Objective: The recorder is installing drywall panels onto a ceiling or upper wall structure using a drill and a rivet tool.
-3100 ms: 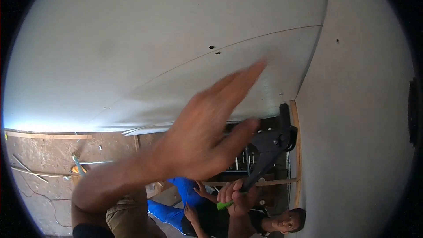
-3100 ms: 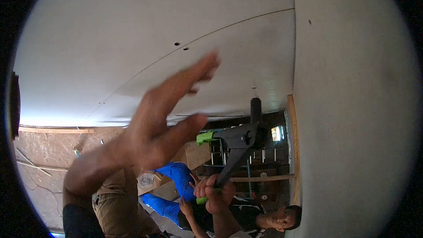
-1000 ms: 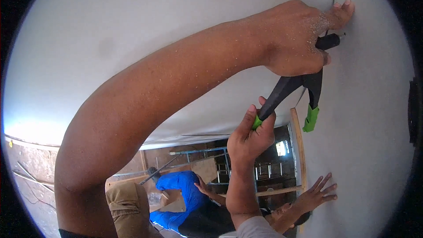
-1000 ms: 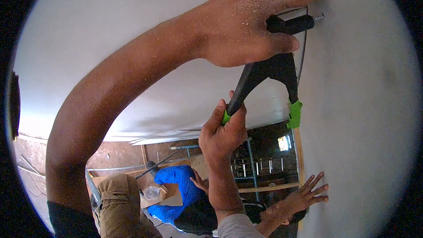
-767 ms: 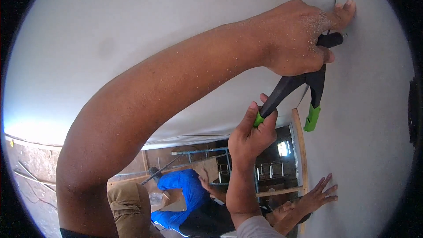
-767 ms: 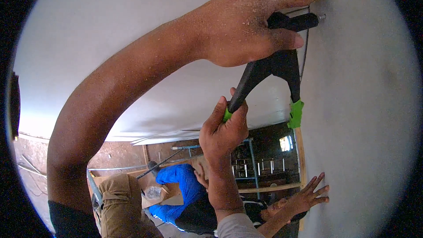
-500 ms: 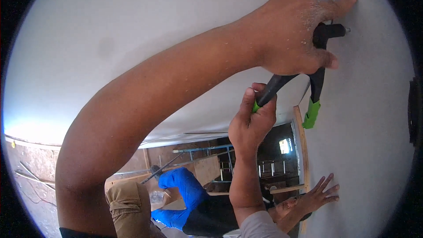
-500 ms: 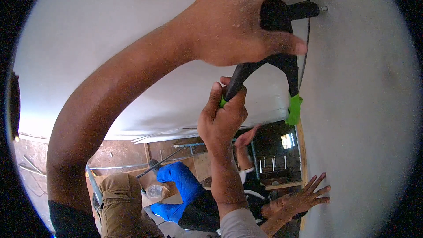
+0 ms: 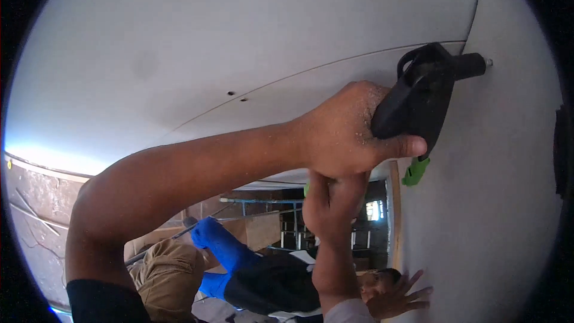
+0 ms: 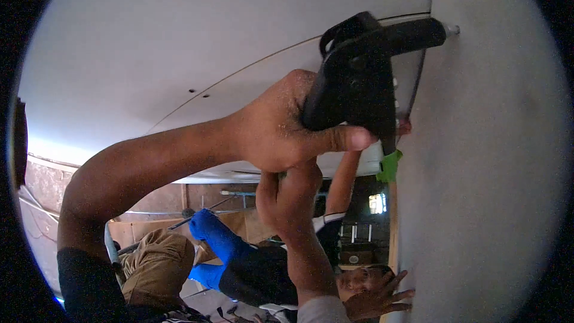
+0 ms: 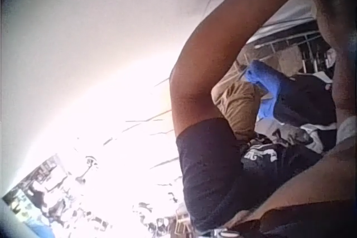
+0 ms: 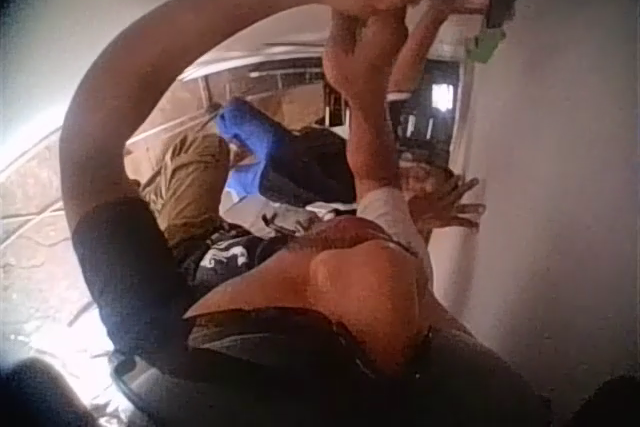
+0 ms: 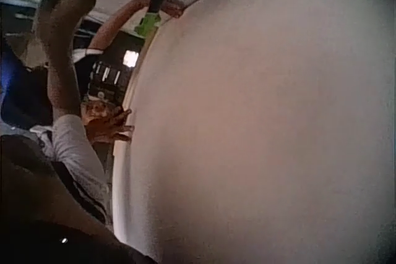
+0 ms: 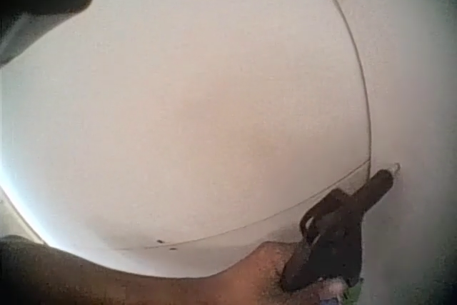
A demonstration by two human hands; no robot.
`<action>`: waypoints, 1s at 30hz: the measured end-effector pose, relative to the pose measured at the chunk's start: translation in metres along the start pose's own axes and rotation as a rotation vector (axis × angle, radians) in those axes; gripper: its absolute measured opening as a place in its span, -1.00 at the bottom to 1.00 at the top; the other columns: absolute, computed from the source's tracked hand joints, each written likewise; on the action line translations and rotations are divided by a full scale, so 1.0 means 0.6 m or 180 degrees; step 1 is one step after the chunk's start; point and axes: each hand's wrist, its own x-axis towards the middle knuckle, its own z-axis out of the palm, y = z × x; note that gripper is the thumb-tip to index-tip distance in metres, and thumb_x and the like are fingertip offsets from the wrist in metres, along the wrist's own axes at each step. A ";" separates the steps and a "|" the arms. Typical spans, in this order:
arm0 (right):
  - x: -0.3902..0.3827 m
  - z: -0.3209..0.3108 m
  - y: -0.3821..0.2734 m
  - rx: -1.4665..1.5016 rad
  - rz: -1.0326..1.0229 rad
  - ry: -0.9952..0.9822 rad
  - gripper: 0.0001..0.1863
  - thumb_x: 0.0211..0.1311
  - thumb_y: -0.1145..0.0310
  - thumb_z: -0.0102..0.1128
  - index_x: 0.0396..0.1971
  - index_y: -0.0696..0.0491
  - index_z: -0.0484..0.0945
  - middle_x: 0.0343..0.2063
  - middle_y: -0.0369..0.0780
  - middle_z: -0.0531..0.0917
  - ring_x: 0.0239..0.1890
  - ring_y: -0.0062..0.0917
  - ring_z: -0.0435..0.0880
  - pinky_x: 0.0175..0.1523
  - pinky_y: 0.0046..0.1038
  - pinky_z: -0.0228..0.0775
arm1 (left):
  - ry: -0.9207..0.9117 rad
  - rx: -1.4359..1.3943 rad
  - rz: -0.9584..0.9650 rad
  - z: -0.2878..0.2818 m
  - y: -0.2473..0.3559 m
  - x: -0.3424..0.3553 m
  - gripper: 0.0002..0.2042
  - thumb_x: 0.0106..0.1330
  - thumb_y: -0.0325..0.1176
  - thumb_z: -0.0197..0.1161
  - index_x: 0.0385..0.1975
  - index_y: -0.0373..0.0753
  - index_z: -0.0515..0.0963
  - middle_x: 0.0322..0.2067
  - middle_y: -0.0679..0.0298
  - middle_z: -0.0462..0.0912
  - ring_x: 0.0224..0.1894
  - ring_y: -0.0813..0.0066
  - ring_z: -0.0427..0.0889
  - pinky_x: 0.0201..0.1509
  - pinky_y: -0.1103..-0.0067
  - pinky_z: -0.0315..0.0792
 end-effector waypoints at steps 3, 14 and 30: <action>-0.005 -0.083 -0.031 -0.1030 -0.0286 -0.0695 -0.47 0.22 0.09 0.14 -0.01 0.23 0.41 -0.19 -0.05 0.56 -0.12 -0.30 0.57 -0.02 -0.34 0.34 | 0.0364 -0.0756 0.0552 0.025 -0.029 -0.003 -0.71 0.24 -0.25 0.26 -0.18 -0.33 0.49 -0.38 0.25 0.59 -0.37 0.49 0.59 -0.25 0.54 0.47; 0.071 -0.173 0.051 -0.1807 -0.0421 0.0079 -0.32 0.20 -0.09 0.09 0.05 0.22 0.33 -0.15 0.01 0.57 -0.13 -0.12 0.59 -0.03 -0.18 0.39 | -0.0761 -0.1509 -0.0259 -0.017 -0.025 0.017 -0.76 0.25 -0.42 0.26 -0.13 -0.32 0.47 -0.26 0.24 0.62 -0.14 0.51 0.54 0.06 0.49 0.41; 0.032 -0.244 -0.027 -0.2344 0.0723 -0.0031 -0.53 0.05 0.00 0.09 -0.29 0.15 0.49 -0.62 -0.06 0.55 -0.57 -0.08 0.55 -0.35 -0.11 0.37 | -0.0203 -0.1683 -0.0252 0.040 0.047 0.014 -0.40 0.24 -0.38 0.30 0.24 -0.26 0.16 -0.39 0.36 0.55 -0.37 0.63 0.50 -0.32 0.65 0.43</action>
